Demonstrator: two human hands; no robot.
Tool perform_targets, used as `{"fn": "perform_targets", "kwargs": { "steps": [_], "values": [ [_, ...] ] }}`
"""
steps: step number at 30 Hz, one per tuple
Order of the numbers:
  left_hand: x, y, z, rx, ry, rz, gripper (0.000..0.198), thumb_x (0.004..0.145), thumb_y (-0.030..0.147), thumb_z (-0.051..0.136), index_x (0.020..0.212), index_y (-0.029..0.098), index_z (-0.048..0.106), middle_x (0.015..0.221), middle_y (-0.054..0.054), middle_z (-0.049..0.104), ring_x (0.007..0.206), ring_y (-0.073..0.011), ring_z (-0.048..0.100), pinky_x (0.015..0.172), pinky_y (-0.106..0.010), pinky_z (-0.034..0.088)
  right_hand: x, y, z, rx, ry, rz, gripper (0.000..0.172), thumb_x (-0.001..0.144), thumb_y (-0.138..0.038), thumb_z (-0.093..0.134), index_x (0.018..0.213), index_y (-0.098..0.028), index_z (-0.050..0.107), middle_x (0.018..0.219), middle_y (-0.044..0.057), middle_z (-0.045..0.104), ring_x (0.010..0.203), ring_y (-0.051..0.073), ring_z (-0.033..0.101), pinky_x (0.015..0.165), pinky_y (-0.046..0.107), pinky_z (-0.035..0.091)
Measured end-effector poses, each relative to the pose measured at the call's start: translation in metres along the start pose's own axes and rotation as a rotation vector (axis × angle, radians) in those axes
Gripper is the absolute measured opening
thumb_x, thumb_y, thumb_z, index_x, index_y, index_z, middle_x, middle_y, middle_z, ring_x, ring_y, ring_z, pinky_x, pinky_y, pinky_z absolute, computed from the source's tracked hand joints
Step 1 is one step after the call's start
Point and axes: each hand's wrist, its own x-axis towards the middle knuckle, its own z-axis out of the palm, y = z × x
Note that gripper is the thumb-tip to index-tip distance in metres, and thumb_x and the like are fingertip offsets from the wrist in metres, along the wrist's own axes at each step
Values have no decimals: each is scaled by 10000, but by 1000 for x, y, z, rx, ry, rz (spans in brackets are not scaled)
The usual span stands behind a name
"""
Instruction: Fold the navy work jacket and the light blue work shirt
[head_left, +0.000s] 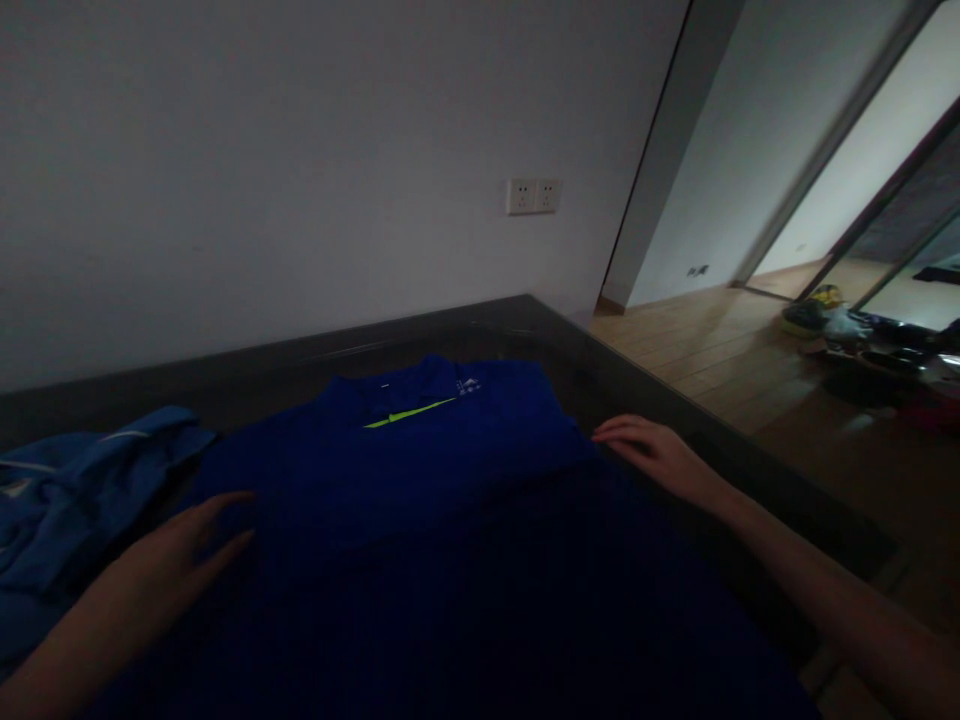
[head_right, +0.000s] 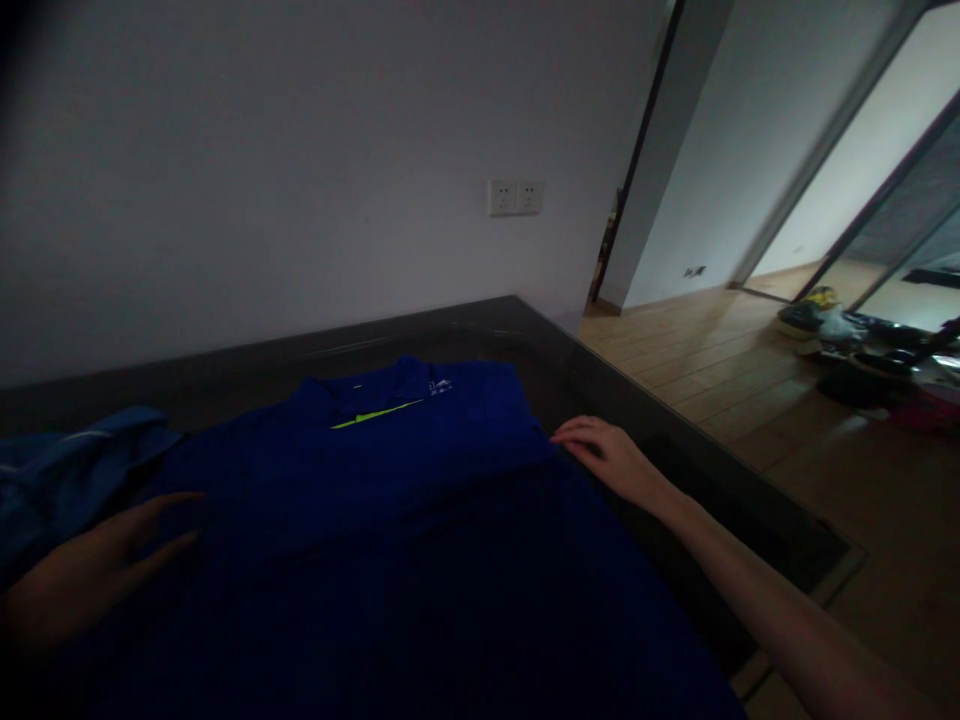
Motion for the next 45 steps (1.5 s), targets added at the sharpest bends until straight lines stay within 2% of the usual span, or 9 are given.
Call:
{"fn": "perform_targets", "kwargs": {
  "steps": [4, 7, 9, 14, 22, 28, 34, 38, 45],
  "values": [
    [1, 125, 12, 7, -32, 404, 366, 847, 400, 420, 1141, 247, 575, 1089, -27, 630, 980, -218, 607, 907, -366, 461, 71, 12, -8, 108, -68, 241, 260, 891, -271, 490, 1041, -195, 689, 971, 61, 720, 859, 194, 671, 734, 302, 543],
    [-4, 236, 59, 6, -197, 902, 305, 885, 238, 445, 1157, 237, 584, 1094, -38, 628, 1018, -184, 587, 905, -322, 467, 130, 22, 9, -27, -133, 486, 259, 918, -278, 488, 1010, -145, 689, 927, 77, 731, 780, 157, 678, 670, 229, 523],
    [-1, 290, 102, 53, -151, 1061, 301, 896, 237, 470, 1171, 205, 587, 1151, -68, 618, 1065, -209, 573, 925, -351, 462, 159, 29, 25, -82, -159, 548, 300, 924, -313, 489, 913, -103, 703, 843, 110, 732, 720, 173, 682, 626, 230, 508],
    [23, 339, 186, 152, -10, 980, 423, 923, 279, 449, 1272, 49, 514, 1362, -185, 501, 1314, -271, 400, 1106, -438, 305, 193, 46, 55, -207, -158, 589, 314, 854, -414, 597, 841, -117, 699, 905, 133, 722, 865, 221, 677, 701, 242, 481],
    [33, 339, 197, 100, -41, 1059, 339, 935, 113, 356, 1152, 126, 615, 1205, -97, 640, 1204, -181, 528, 1094, -348, 345, 215, 51, 85, -295, -66, 524, 203, 894, -305, 546, 1024, -171, 626, 1099, 103, 666, 1020, 220, 617, 790, 285, 453],
    [31, 334, 198, 22, -99, 1166, 315, 965, 274, 377, 1188, 186, 581, 1269, -74, 594, 1254, -203, 478, 1111, -436, 306, 211, 47, 98, -356, -20, 416, 201, 927, -316, 496, 1030, -172, 591, 1125, 126, 635, 1090, 253, 559, 897, 373, 404],
    [24, 316, 155, -103, -183, 1193, 362, 955, 267, 399, 1300, 190, 480, 1373, -69, 508, 1306, -171, 414, 1143, -434, 240, 200, 38, 74, -398, 83, 354, 364, 958, -381, 394, 1187, -117, 495, 1213, 195, 553, 1150, 305, 482, 925, 432, 389],
    [42, 259, 109, -59, -89, 943, 313, 924, 201, 431, 1205, 216, 567, 1285, -47, 581, 1204, -165, 516, 1116, -411, 296, 191, 20, 60, -385, 109, 272, 401, 984, -333, 290, 1291, -115, 429, 1329, 169, 484, 1234, 247, 426, 1011, 359, 339],
    [79, 76, 68, 359, 89, 333, 444, 914, 338, 389, 1304, 176, 526, 1384, -103, 504, 1328, -290, 387, 1089, -493, 293, 158, -2, 113, -364, -41, 281, 575, 950, -419, 372, 1352, -11, 410, 1415, 254, 405, 1331, 308, 354, 1072, 413, 287]
  ]
}}
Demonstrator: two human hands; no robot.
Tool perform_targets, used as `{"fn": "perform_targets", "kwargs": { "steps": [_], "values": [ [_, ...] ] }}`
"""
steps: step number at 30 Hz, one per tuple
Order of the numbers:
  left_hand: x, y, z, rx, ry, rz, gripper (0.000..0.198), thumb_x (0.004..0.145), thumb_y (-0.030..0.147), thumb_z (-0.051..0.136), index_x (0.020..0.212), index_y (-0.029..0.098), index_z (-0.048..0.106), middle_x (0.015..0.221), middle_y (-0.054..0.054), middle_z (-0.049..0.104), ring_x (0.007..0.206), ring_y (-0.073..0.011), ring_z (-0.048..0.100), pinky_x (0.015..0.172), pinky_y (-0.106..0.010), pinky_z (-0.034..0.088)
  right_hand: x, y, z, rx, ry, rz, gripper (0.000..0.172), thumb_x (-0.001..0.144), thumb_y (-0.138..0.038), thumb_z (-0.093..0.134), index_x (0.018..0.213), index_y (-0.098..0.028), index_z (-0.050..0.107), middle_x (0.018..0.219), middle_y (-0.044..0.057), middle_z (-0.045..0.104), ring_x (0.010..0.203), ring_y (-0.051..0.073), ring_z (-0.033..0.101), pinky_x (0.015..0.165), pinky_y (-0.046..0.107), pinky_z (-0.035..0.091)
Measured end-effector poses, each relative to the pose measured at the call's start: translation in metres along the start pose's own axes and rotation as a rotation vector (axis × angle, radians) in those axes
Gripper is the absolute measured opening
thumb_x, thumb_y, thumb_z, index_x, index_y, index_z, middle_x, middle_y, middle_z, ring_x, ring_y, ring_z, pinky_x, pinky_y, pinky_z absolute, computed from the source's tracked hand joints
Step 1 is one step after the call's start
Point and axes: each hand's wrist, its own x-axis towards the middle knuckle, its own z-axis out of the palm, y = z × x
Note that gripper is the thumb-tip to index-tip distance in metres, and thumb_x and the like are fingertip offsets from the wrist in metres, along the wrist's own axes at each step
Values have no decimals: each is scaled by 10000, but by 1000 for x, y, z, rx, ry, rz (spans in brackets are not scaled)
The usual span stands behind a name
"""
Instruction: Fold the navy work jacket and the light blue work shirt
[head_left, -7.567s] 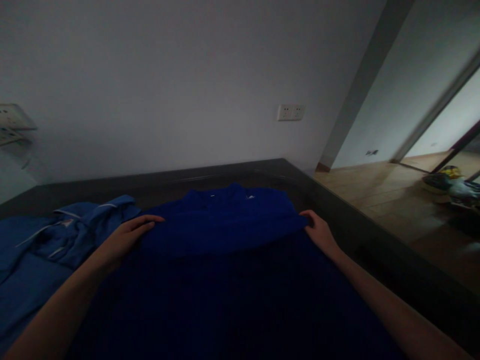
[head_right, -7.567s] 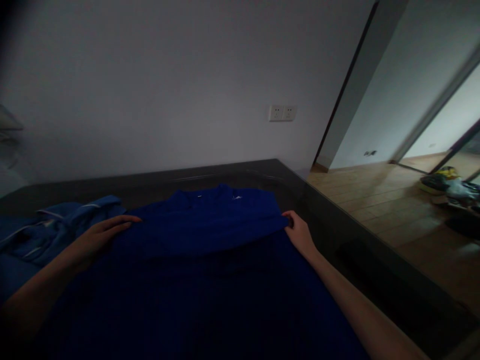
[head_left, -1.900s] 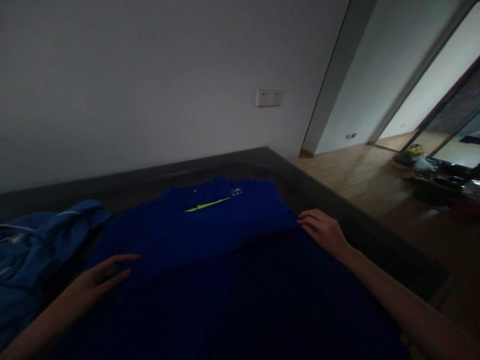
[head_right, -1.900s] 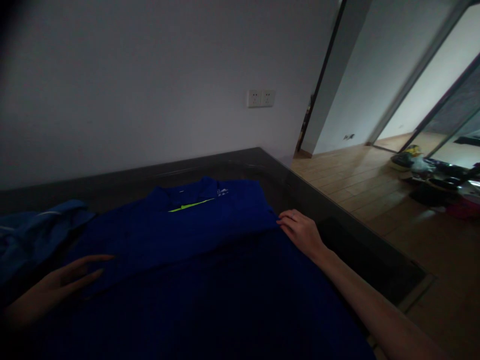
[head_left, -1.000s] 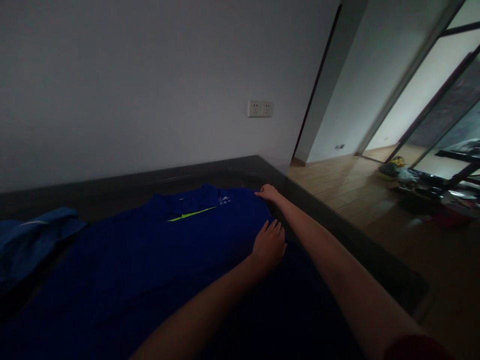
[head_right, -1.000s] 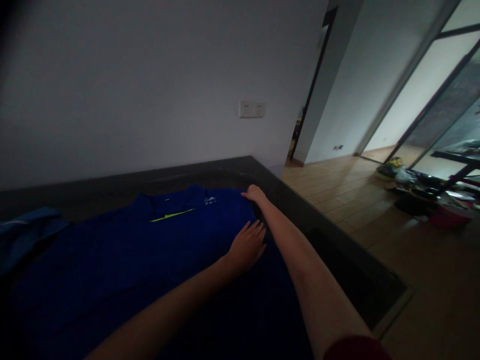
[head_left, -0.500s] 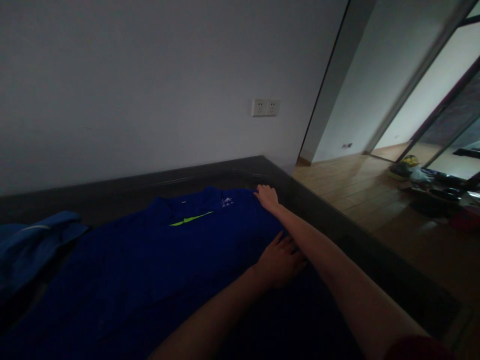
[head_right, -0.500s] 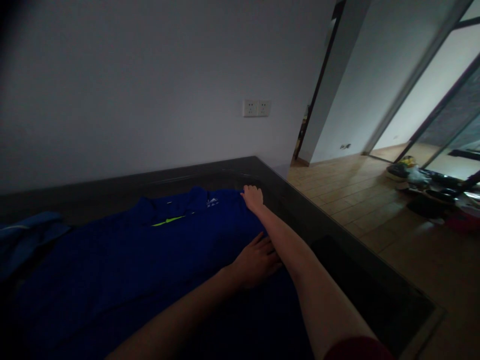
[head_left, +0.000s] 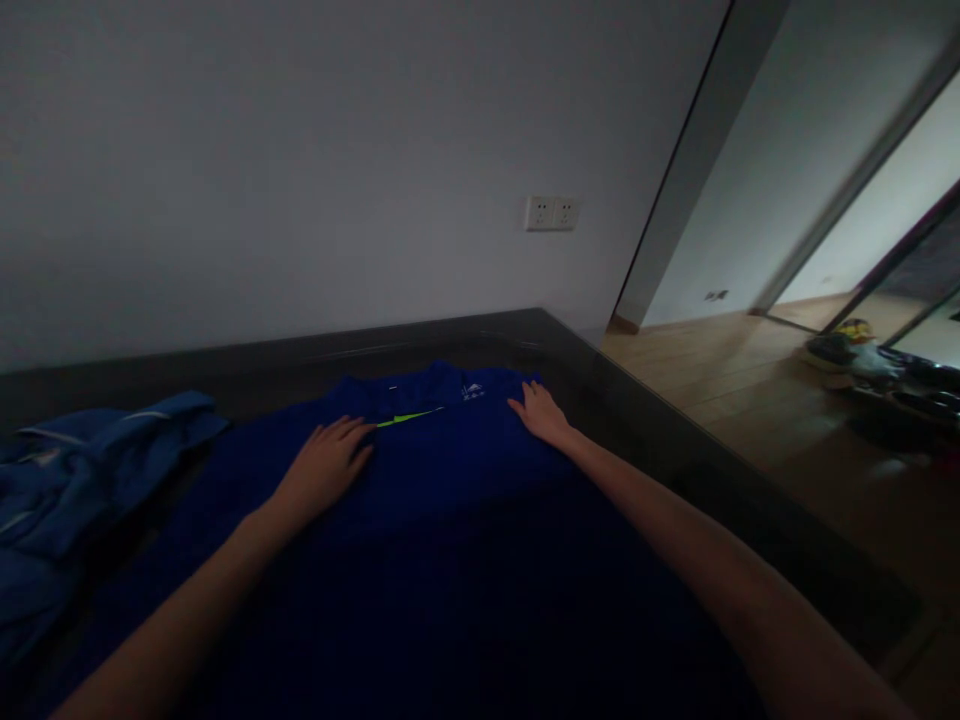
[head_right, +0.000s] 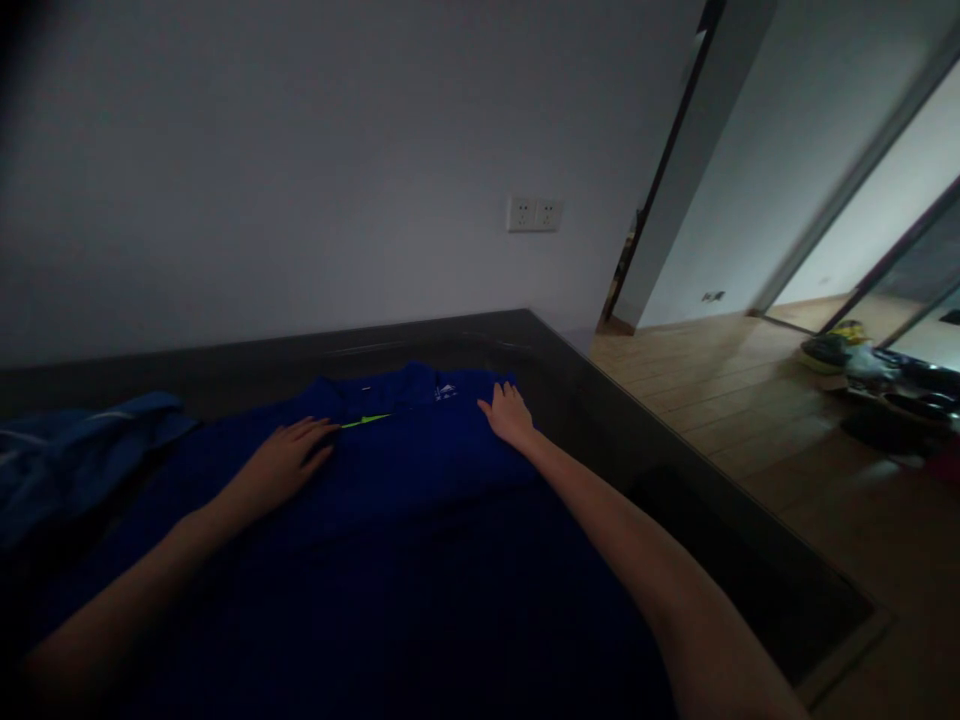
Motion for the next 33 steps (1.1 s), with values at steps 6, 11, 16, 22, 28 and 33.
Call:
{"fn": "perform_targets", "kwargs": {
  "steps": [6, 11, 16, 22, 28, 33],
  "values": [
    [-38, -56, 30, 76, -60, -253, 542, 955, 438, 242, 1458, 244, 299, 1513, -85, 301, 1395, -299, 249, 1092, -535, 239, -6, 3, 17, -3, -37, 58, 705, 939, -561, 268, 1446, -71, 296, 1506, 216, 263, 1399, 323, 207, 1111, 513, 167],
    [-34, -53, 27, 24, -102, -289, 548, 954, 471, 225, 1465, 276, 268, 1530, -69, 263, 1411, -281, 207, 1108, -549, 178, -1, 9, 16, -48, -89, 77, 743, 916, -627, 219, 1472, -135, 258, 1534, 173, 211, 1413, 300, 171, 1117, 507, 154],
    [-25, -60, 30, 0, -74, -294, 552, 953, 481, 222, 1465, 281, 266, 1532, -63, 260, 1409, -287, 214, 1108, -555, 169, 12, 9, 22, -87, -113, 73, 753, 914, -630, 204, 1472, -128, 258, 1540, 167, 196, 1415, 294, 164, 1123, 491, 149],
    [-12, -67, 35, -10, -48, -326, 551, 950, 504, 231, 1456, 295, 290, 1527, -52, 277, 1407, -273, 225, 1115, -537, 176, 37, 5, 28, -115, -123, 59, 738, 926, -609, 196, 1473, -117, 252, 1544, 161, 184, 1420, 287, 147, 1129, 485, 136],
    [2, -84, 40, -41, -3, -308, 532, 951, 496, 245, 1440, 302, 329, 1511, -47, 316, 1400, -261, 252, 1114, -510, 199, 65, 0, 35, -114, -128, 27, 735, 924, -608, 204, 1472, -122, 255, 1543, 157, 193, 1419, 282, 156, 1129, 478, 142],
    [9, -92, 45, -56, 42, -295, 512, 945, 489, 286, 1414, 307, 379, 1488, -48, 364, 1382, -265, 293, 1100, -510, 232, 73, -1, 40, -114, -86, 1, 725, 927, -598, 227, 1457, -109, 295, 1527, 169, 237, 1409, 293, 192, 1120, 486, 168]
  ]
}}
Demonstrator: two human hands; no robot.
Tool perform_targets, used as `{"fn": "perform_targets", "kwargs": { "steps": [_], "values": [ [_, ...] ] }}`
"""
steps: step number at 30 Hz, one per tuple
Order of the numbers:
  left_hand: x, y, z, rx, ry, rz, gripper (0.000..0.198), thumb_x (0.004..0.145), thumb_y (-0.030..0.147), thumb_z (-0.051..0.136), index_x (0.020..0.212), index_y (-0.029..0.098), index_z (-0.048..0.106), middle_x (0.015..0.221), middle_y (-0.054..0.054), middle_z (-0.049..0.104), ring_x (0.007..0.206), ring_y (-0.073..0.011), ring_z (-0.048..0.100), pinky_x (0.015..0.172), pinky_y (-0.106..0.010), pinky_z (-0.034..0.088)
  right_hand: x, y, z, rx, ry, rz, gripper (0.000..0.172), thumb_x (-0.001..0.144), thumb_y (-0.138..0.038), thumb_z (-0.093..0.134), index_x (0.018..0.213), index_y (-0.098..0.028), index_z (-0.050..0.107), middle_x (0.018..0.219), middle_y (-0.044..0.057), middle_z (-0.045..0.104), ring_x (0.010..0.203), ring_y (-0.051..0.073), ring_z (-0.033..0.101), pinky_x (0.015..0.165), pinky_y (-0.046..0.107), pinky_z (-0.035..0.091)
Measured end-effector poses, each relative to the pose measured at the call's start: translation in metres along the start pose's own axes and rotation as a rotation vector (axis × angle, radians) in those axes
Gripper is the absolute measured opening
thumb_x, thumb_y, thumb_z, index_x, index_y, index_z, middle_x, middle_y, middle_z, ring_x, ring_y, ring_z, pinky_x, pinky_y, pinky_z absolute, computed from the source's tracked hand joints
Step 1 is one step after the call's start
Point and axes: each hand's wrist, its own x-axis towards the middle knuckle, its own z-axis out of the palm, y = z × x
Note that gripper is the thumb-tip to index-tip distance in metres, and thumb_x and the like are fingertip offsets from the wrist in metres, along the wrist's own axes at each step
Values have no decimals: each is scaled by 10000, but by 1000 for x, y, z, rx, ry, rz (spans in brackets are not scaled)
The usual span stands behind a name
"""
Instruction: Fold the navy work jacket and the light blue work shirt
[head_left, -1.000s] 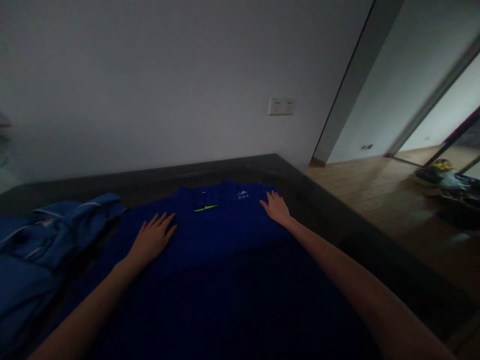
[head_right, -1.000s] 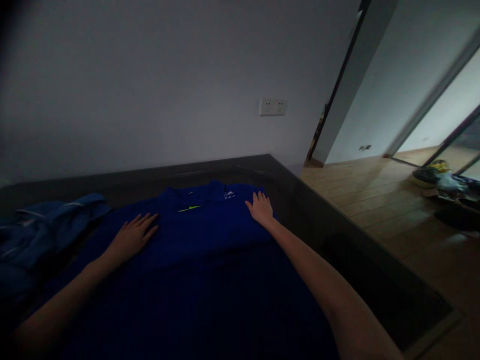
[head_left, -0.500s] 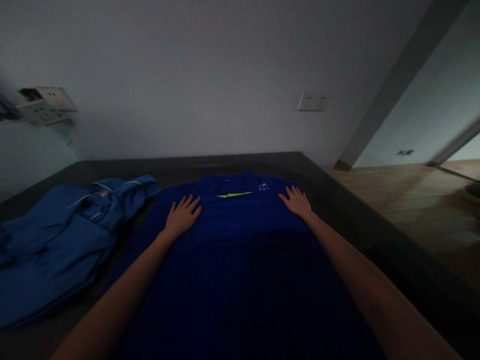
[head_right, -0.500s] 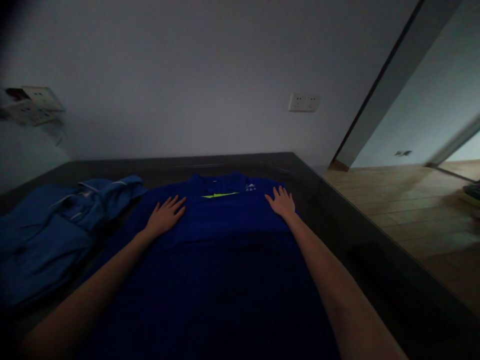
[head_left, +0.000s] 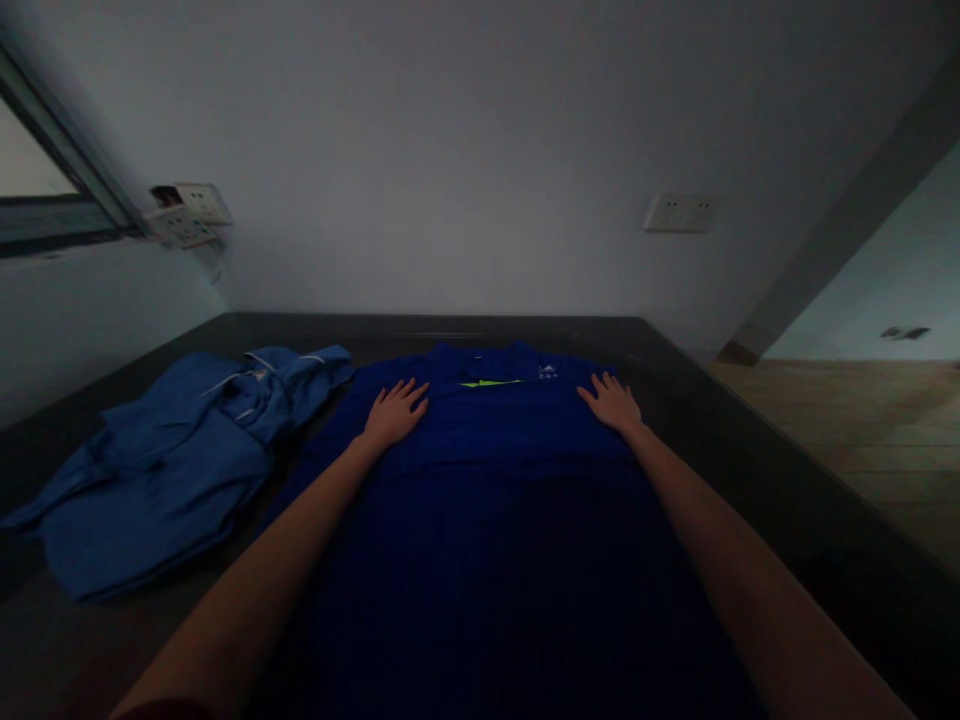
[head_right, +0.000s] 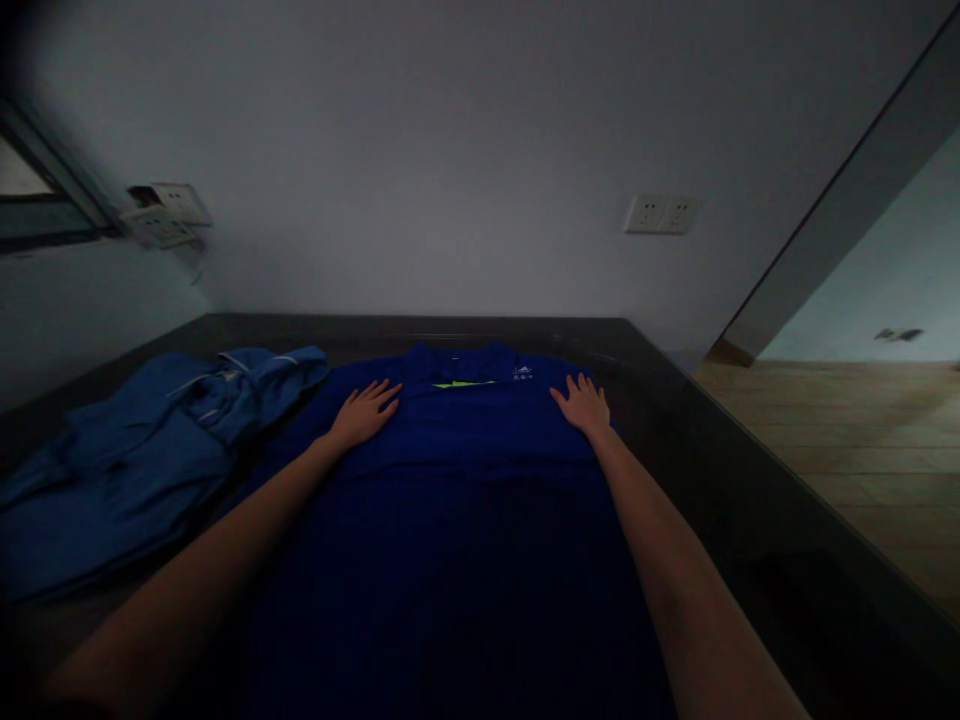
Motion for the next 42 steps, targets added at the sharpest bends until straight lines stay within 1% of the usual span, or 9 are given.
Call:
{"fn": "perform_targets", "kwargs": {
  "steps": [7, 12, 15, 18, 21, 26, 34, 37, 42],
  "values": [
    [-16, 8, -20, -12, 207, 4, 416, 955, 286, 286, 1292, 188, 509, 1374, -90, 504, 1289, -201, 427, 1130, -427, 208, -16, -7, -10, -3, 196, -68, 598, 960, -492, 236, 1411, -128, 386, 1493, 154, 331, 1385, 274, 262, 1111, 500, 178],
    [-38, -27, -41, 37, 213, -4, 370, 914, 240, 358, 1218, 198, 565, 1289, -84, 575, 1235, -220, 480, 1124, -430, 219, -35, -30, -32, 75, 390, -263, 494, 965, -394, 271, 1291, -135, 538, 1394, 150, 478, 1328, 267, 369, 1094, 494, 244],
    [-47, -62, -40, 60, 124, -32, 410, 896, 288, 410, 1266, 182, 550, 1362, -121, 519, 1290, -276, 431, 1087, -469, 275, -62, -57, -43, 172, 318, -428, 518, 963, -459, 265, 1368, -202, 462, 1420, 107, 460, 1347, 263, 346, 1090, 514, 261],
    [-54, -85, -29, 52, 39, -43, 484, 923, 369, 372, 1384, 233, 435, 1465, -111, 395, 1342, -288, 367, 1056, -480, 320, -99, -78, -43, 186, 113, -602, 569, 937, -573, 265, 1446, -324, 309, 1510, 35, 320, 1394, 284, 248, 1079, 593, 233],
    [-57, -93, -18, 36, 12, -51, 514, 948, 402, 312, 1443, 268, 327, 1509, -104, 305, 1373, -296, 305, 1057, -512, 306, -125, -85, -31, 123, -47, -652, 590, 907, -643, 259, 1440, -392, 284, 1532, -1, 260, 1406, 303, 200, 1075, 634, 192],
    [-60, -86, -18, -1, 61, -58, 499, 934, 390, 359, 1420, 274, 374, 1503, -92, 327, 1376, -299, 299, 1073, -512, 288, -129, -82, -20, 61, -82, -642, 604, 907, -653, 216, 1448, -388, 260, 1543, -15, 216, 1416, 289, 162, 1104, 609, 133],
    [-81, -80, -58, -102, 254, -175, 462, 929, 311, 298, 1304, 104, 473, 1290, -146, 546, 1175, -228, 532, 1025, -356, 389, -125, -87, -30, 95, -137, -600, 611, 902, -647, 268, 1417, -335, 372, 1532, 34, 265, 1410, 319, 177, 1083, 641, 153],
    [-111, -94, -81, -138, 194, -170, 420, 867, 314, 394, 1204, 120, 555, 1146, -119, 634, 996, -213, 624, 926, -320, 468, -124, -110, -48, 203, -98, -601, 521, 934, -548, 315, 1239, -236, 599, 1400, 103, 481, 1334, 305, 361, 1069, 540, 295],
    [-171, -114, -113, -195, -21, -251, 395, 814, 406, 436, 1091, 190, 616, 1044, -87, 692, 942, -247, 643, 857, -345, 494, -135, -184, -80, 353, -84, -803, 308, 918, -378, 471, 1110, -225, 657, 1161, 76, 645, 1099, 234, 569, 974, 387, 425]
  ]
}}
